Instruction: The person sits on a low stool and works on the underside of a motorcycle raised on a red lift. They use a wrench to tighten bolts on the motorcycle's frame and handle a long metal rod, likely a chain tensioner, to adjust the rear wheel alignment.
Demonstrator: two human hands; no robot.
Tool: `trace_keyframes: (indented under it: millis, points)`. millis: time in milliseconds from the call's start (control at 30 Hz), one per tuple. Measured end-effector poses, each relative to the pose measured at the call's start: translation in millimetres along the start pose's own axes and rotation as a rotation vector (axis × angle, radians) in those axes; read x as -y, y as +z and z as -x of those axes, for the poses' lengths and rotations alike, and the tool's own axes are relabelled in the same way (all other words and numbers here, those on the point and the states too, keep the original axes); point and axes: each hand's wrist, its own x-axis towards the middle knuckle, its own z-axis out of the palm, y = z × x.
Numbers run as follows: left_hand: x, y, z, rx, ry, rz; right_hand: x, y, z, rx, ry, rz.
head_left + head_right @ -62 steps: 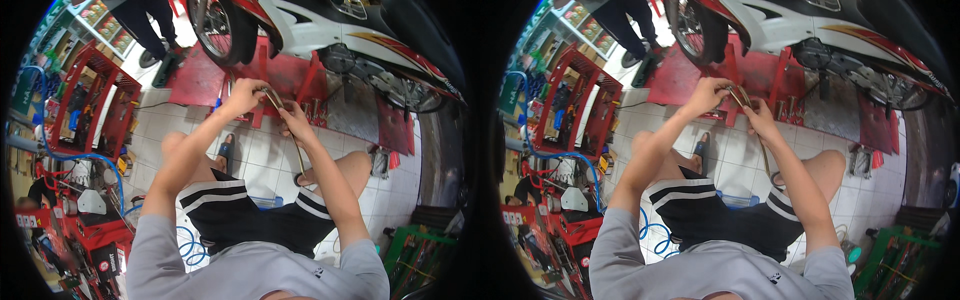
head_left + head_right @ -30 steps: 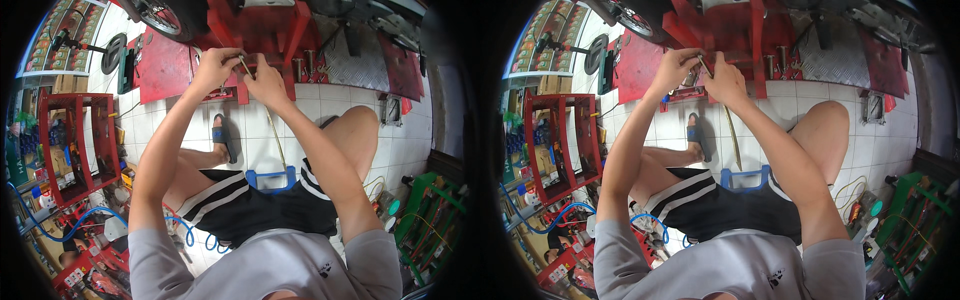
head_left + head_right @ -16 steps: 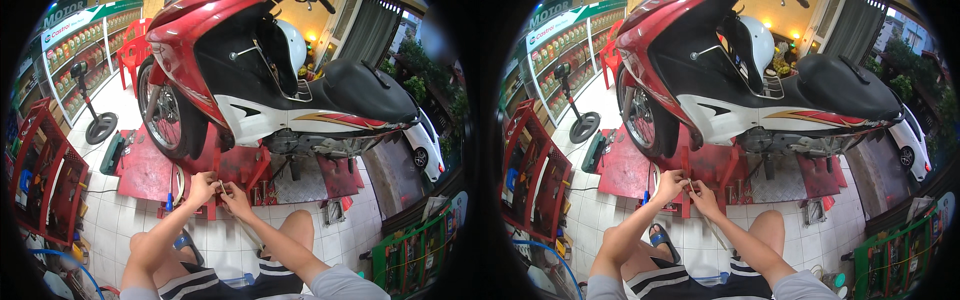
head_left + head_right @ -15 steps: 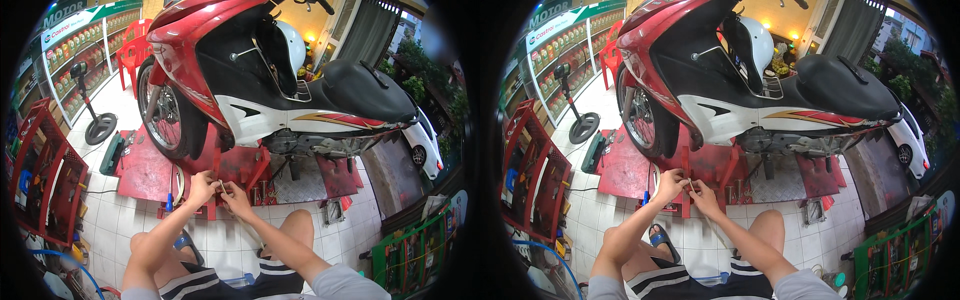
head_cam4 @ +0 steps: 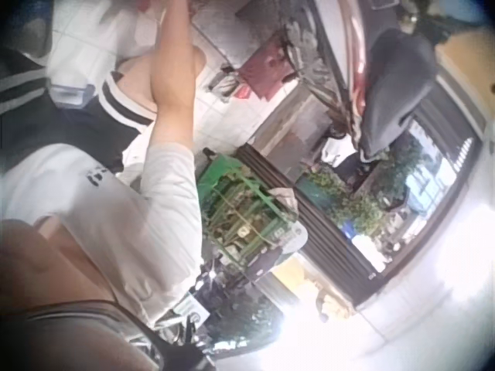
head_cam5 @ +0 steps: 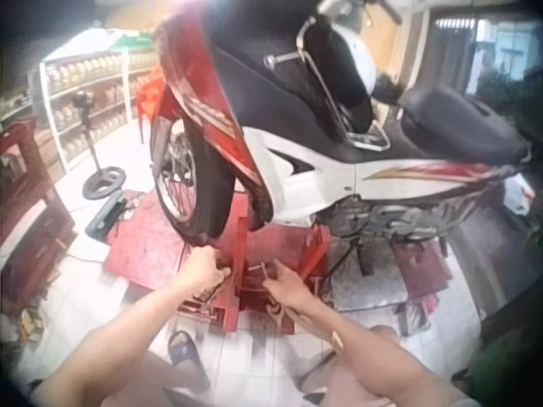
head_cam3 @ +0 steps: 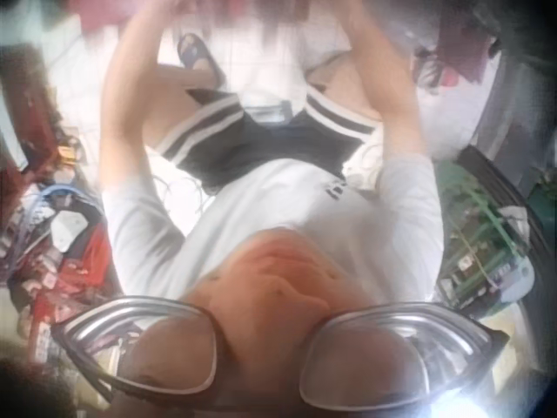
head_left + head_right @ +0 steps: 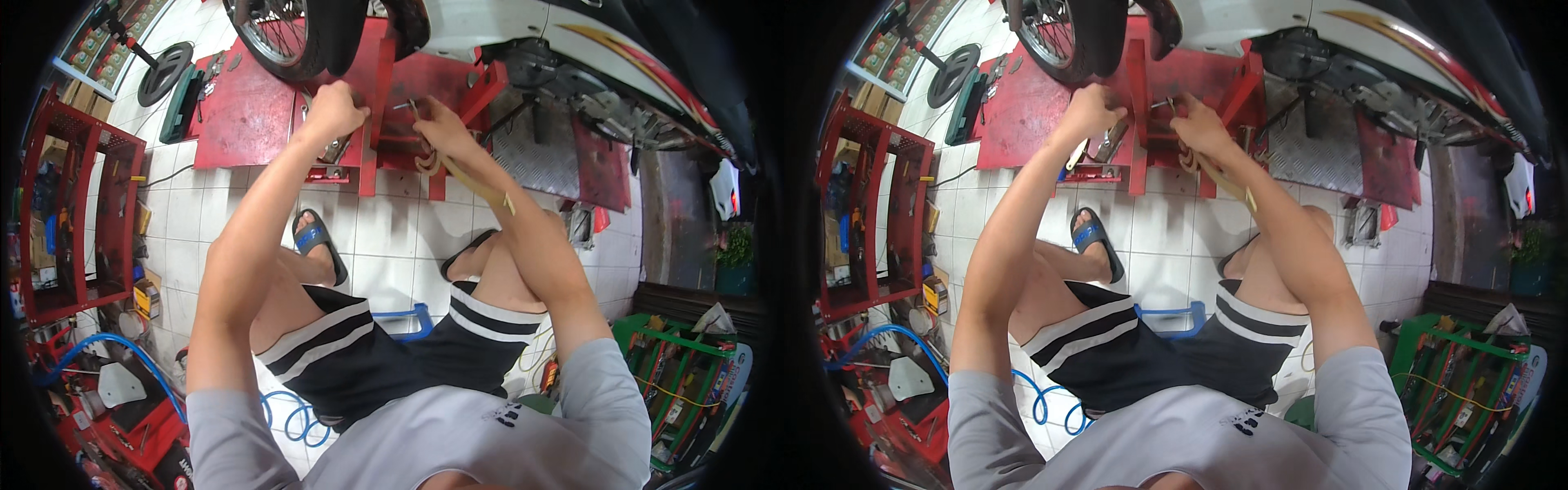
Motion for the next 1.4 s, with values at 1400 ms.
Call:
trace_keyframes:
  millis: [1400]
  points:
    - [40,36,-45,0.193,-0.088,0.264,37,52,-17,-0.026,0.099,0.191]
